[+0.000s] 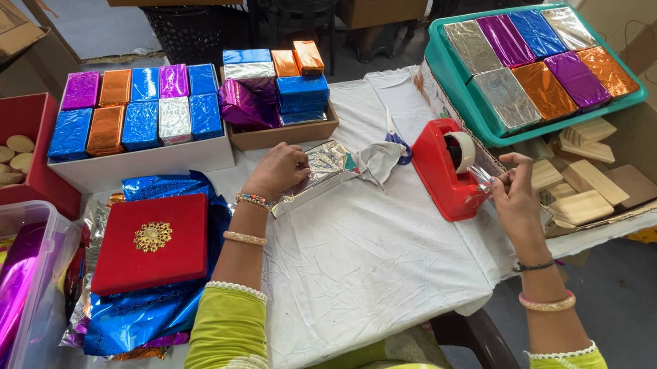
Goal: The person wraps small rectangular boxes with shiny metallic paper, folding the edges and securing them with clear tape from a red dispenser. They handle multiple boxes, placing finished ones into a nearby container.
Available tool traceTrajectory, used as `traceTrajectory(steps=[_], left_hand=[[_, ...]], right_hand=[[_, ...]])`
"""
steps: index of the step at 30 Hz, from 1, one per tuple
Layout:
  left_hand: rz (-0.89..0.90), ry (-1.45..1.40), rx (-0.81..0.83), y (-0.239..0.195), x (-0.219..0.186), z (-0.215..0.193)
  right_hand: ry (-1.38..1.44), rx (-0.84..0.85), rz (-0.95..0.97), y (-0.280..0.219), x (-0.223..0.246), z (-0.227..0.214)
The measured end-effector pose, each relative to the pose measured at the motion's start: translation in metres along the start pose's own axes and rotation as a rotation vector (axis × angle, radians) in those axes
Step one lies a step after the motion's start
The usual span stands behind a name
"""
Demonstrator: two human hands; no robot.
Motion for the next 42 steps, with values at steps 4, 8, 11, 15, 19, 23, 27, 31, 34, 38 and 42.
traceTrajectory(steps=[4,8,11,15,19,23,27,31,34,38,42], left_hand=[[0.012,-0.011,0.001,-0.001,0.000,0.000],[-0.011,0.011,0.001,0.000,0.000,0.000],[-0.009,0.010,0.001,-0.002,-0.003,-0.003],[0.041,-0.005,-0.020,0.001,0.005,0.002],[0.032,-0.025,-0.029,-0.001,0.004,-0.001],[0.047,-0.042,-0.019,-0.003,0.001,-0.003],[0.054,-0.032,-0.013,0.000,0.003,0.000],[0.023,-0.029,0.005,-0.001,0.004,0.001],[0.044,-0.020,-0.023,0.001,0.003,0.001],[0.040,-0.021,-0.018,0.000,0.003,0.001],[0.040,-0.028,-0.014,0.002,0.003,0.003]], right_hand=[[0.186,-0.012,0.059,-0.009,-0.005,0.002],[0.215,-0.030,0.060,-0.019,-0.018,0.008],[0.228,-0.058,0.027,-0.028,-0.021,0.014],[0.275,-0.089,-0.042,-0.033,-0.045,0.030],[0.641,-0.095,-0.100,-0.040,-0.064,0.053],[0.582,-0.243,-0.163,-0.049,-0.067,0.059],[0.485,-0.291,-0.218,-0.050,-0.060,0.056],[0.554,-0.287,-0.218,-0.052,-0.056,0.056],[0.537,-0.302,-0.168,-0.052,-0.064,0.058],[0.565,-0.324,-0.187,-0.052,-0.071,0.063],[0.445,-0.361,-0.229,-0.054,-0.078,0.065]])
Point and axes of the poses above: each hand's wrist, its own y-axis towards the middle knuckle, its own z-axis out of the palm, x = y × z, the point moved 4 cm from there along y, towards the middle knuckle, and after that the axes turned 4 degrees about -z, right-handed, at the moved point
